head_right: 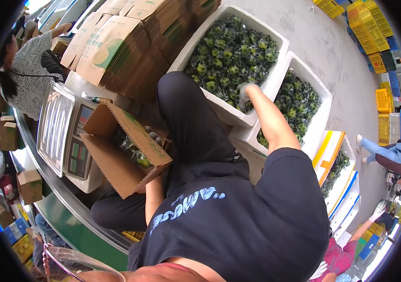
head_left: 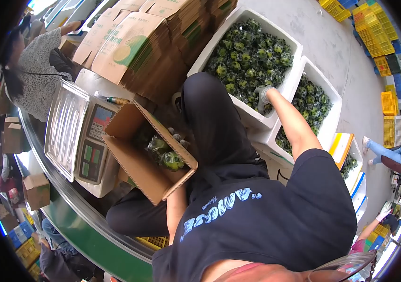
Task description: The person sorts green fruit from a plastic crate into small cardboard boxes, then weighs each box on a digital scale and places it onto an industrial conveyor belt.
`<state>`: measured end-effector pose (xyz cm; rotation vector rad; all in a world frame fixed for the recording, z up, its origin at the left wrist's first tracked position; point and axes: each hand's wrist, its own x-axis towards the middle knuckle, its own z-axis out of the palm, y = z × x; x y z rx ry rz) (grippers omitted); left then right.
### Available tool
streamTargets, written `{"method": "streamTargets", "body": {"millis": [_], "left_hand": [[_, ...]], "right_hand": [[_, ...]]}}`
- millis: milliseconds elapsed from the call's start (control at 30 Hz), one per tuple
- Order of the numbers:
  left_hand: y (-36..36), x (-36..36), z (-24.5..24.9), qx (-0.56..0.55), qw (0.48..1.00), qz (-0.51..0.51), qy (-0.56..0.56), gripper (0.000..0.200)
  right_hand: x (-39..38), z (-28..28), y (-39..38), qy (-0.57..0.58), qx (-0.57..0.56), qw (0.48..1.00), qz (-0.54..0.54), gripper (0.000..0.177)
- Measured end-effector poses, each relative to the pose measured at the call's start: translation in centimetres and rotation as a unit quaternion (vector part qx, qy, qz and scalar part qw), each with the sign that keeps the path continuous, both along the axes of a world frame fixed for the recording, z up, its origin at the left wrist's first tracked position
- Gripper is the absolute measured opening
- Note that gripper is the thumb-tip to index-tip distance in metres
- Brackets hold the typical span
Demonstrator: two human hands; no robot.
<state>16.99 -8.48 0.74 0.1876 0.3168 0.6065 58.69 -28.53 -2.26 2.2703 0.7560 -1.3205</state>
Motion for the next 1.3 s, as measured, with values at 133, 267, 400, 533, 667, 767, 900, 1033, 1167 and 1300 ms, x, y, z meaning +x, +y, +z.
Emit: {"method": "streamTargets", "body": {"millis": [133,267,400,533,667,767,900,1033,1167,1300], "left_hand": [[0.3,0.1,-0.6,-0.010,1.000,0.008,0.001,0.074],[1.0,-1.0,-3.3,-0.042,0.998,0.042,0.034,0.073],[1.6,-1.8,-7.2,-0.082,0.992,0.067,0.069,0.071],[1.3,-1.0,-3.9,-0.086,0.988,0.095,0.084,0.069],[1.4,-0.1,-2.0,-0.087,0.990,0.108,0.025,0.069],[1.5,-0.4,-1.8,-0.010,0.996,0.090,-0.001,0.072],[1.6,1.2,0.0,0.028,0.998,0.046,-0.030,0.079],[1.2,0.7,-2.6,0.016,0.997,0.052,-0.046,0.075],[1.2,-0.1,-2.8,0.004,0.998,0.043,-0.052,0.075],[1.2,-0.6,-1.3,0.009,0.998,0.036,-0.054,0.076]], "right_hand": [[-2.6,5.2,0.9,0.022,0.041,0.997,-0.061,0.108],[-4.4,4.6,1.6,-0.078,0.055,0.989,-0.117,0.105],[-4.2,0.9,1.5,-0.140,0.067,0.977,-0.143,0.087],[-1.9,-1.4,-1.8,-0.138,0.249,0.933,-0.220,0.076],[-2.7,6.8,-1.8,0.052,0.459,0.698,-0.547,0.052],[-5.3,13.6,0.1,0.293,0.650,0.504,-0.488,0.037],[-15.2,25.4,7.0,0.516,0.613,0.421,-0.424,0.064],[-17.5,24.9,9.8,0.381,0.549,0.686,-0.289,0.067],[-8.4,17.3,9.1,0.096,0.523,0.775,-0.341,0.060],[-5.8,6.7,9.4,-0.125,0.376,0.918,-0.015,0.079]]}}
